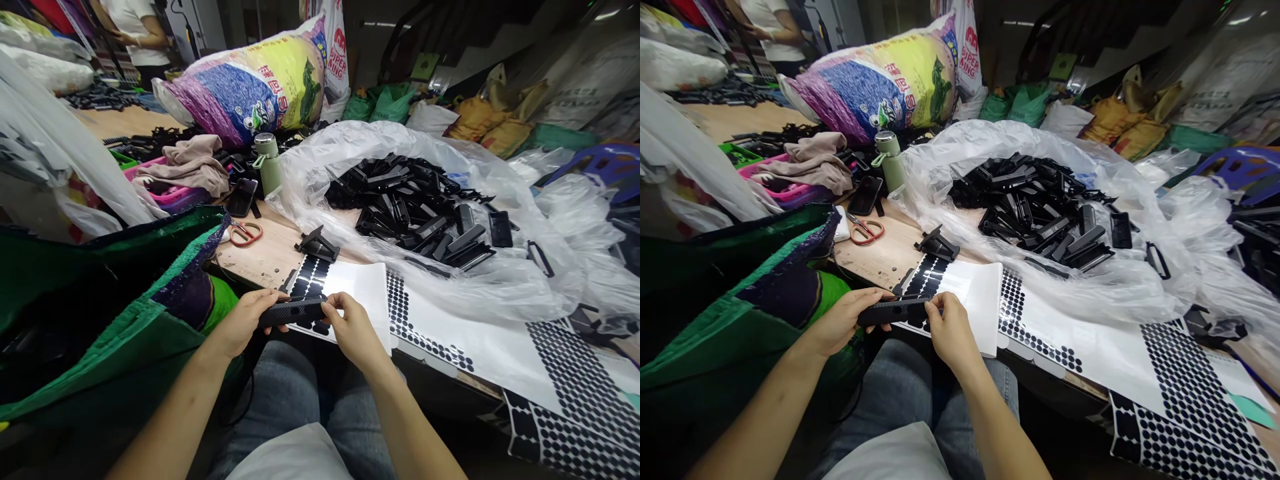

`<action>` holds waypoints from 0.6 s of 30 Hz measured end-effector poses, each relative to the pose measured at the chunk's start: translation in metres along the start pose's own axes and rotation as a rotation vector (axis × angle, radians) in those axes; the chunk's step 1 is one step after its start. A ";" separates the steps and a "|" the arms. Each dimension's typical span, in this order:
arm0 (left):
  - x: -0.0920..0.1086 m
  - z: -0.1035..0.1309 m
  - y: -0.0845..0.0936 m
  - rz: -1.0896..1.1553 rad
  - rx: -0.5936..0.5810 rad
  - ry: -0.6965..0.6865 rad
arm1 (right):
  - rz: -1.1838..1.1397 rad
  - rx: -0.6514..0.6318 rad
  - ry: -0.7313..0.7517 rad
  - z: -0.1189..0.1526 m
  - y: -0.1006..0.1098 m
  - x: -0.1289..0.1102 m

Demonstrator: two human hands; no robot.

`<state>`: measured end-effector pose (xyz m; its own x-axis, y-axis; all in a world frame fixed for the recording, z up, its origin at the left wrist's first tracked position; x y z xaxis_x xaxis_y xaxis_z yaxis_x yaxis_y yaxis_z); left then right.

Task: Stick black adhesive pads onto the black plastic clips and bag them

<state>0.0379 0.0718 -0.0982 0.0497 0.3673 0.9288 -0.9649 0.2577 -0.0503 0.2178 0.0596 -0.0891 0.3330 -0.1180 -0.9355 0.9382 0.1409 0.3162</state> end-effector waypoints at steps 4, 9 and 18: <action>0.002 0.002 -0.001 -0.013 0.011 -0.004 | 0.025 0.004 0.010 0.002 0.000 -0.003; 0.003 0.004 -0.001 -0.015 0.006 -0.009 | 0.019 0.021 0.014 0.003 0.000 -0.003; 0.002 0.004 -0.005 0.071 0.010 -0.028 | -0.027 0.209 0.014 0.004 -0.006 -0.003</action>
<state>0.0419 0.0674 -0.0946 -0.0264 0.3593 0.9329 -0.9682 0.2231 -0.1133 0.2114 0.0547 -0.0881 0.3075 -0.1048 -0.9457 0.9464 -0.0695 0.3154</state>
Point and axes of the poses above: each hand's wrist, its own z-axis away from the middle knuckle, its own y-axis out of the back of the hand, x = y × z, the point moved 5 cm from there along -z, towards the middle knuckle, and after that the axes turned 4 degrees about -x, right-handed, at the moved point
